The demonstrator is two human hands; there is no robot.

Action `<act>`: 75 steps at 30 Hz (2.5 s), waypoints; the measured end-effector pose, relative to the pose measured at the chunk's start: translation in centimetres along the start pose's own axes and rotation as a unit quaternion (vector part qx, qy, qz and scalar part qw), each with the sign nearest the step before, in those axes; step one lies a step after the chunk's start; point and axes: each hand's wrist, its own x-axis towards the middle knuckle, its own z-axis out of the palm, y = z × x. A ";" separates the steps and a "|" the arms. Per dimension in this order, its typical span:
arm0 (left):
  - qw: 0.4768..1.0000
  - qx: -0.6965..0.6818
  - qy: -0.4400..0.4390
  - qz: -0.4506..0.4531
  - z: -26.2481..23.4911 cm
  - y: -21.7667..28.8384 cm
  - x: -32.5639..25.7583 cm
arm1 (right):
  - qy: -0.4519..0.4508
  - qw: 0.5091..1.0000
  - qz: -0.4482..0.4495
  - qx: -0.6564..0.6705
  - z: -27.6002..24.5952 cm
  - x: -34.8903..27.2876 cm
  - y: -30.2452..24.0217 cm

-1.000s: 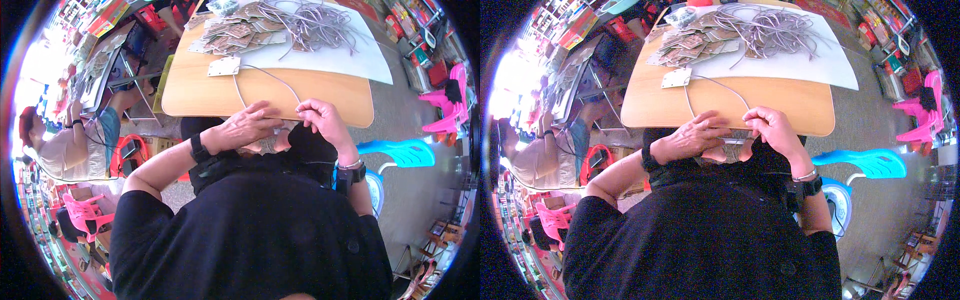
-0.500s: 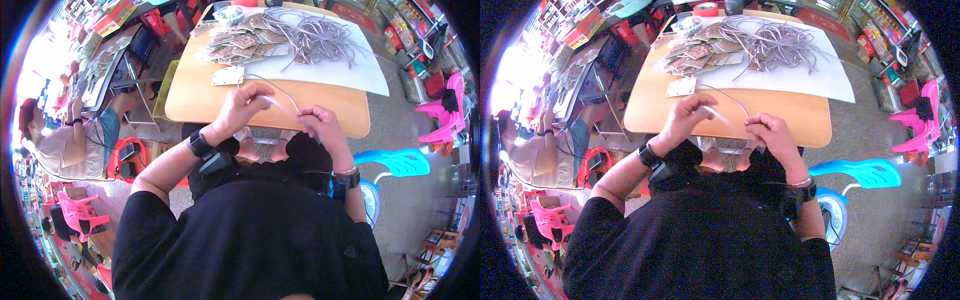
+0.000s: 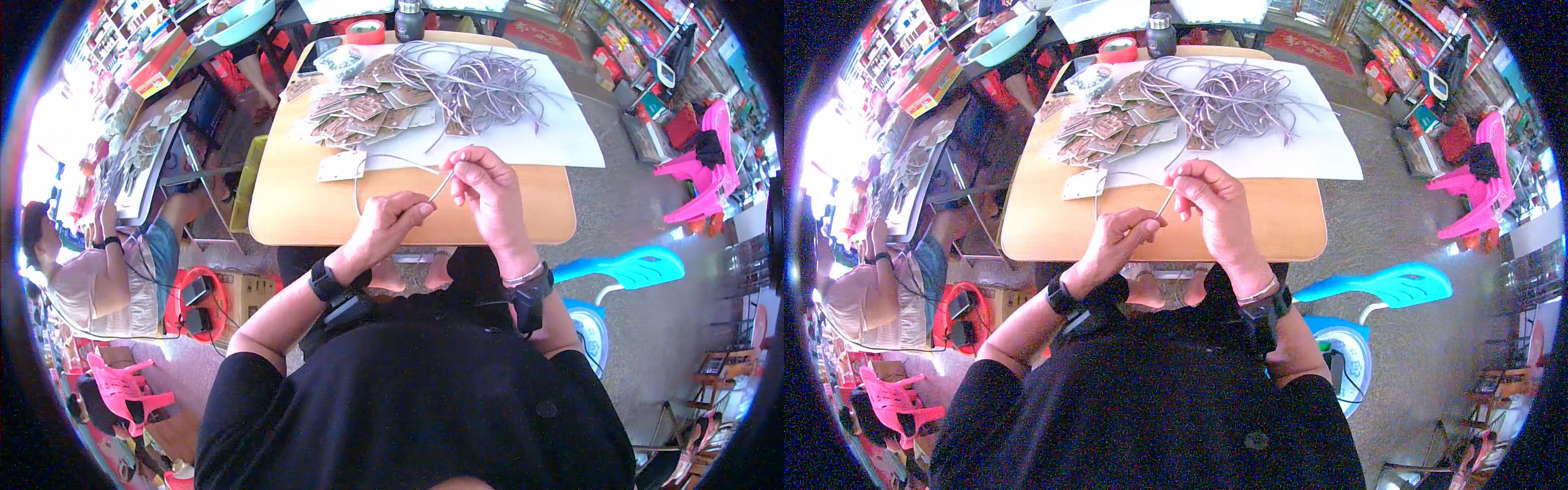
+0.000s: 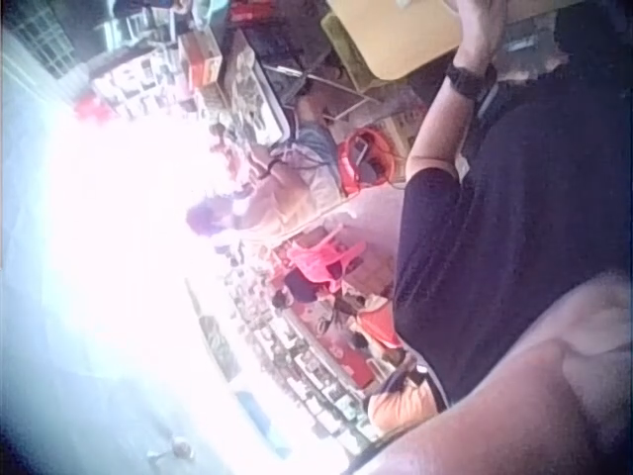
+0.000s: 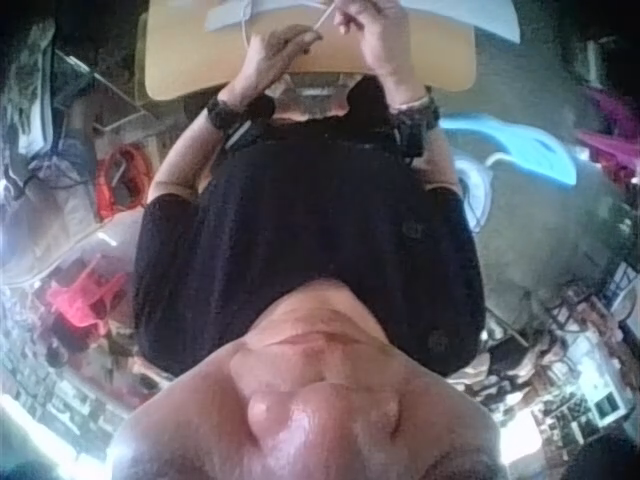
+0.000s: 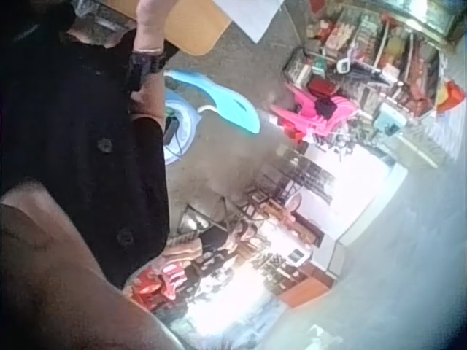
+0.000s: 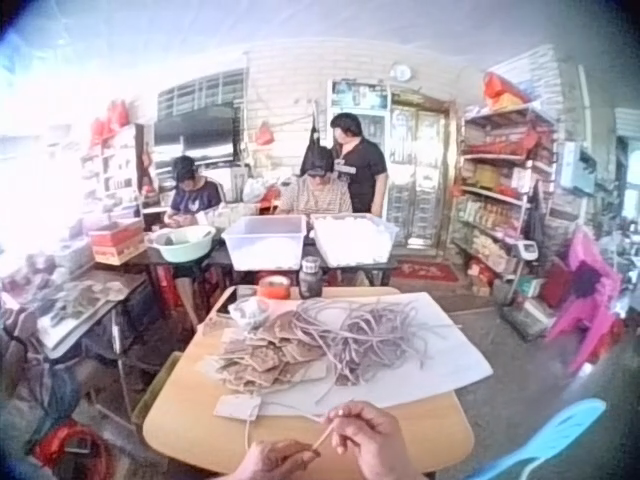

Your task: The recorder is threading strings through paper tags at a table.

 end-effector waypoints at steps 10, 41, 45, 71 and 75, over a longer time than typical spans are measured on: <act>0.979 -0.185 0.056 -0.064 0.7 0.3 2.5 | 0.113 0.989 -0.010 -0.094 0.5 0.7 0.6; 0.922 0.346 0.105 0.142 -9.3 -6.5 0.2 | 0.100 0.977 -0.186 0.003 -2.5 2.6 -8.4; 0.941 0.298 0.082 0.136 -9.1 -5.6 0.2 | 0.078 0.978 -0.181 0.064 -5.8 4.0 -9.0; 0.995 0.072 -0.051 -0.045 -2.9 -1.4 4.0 | 0.188 0.914 -0.092 -0.347 -12.9 3.4 -13.0; 0.998 0.037 -0.024 -0.041 -2.4 -1.3 4.3 | 0.181 0.944 -0.095 -0.260 -12.4 3.2 -11.4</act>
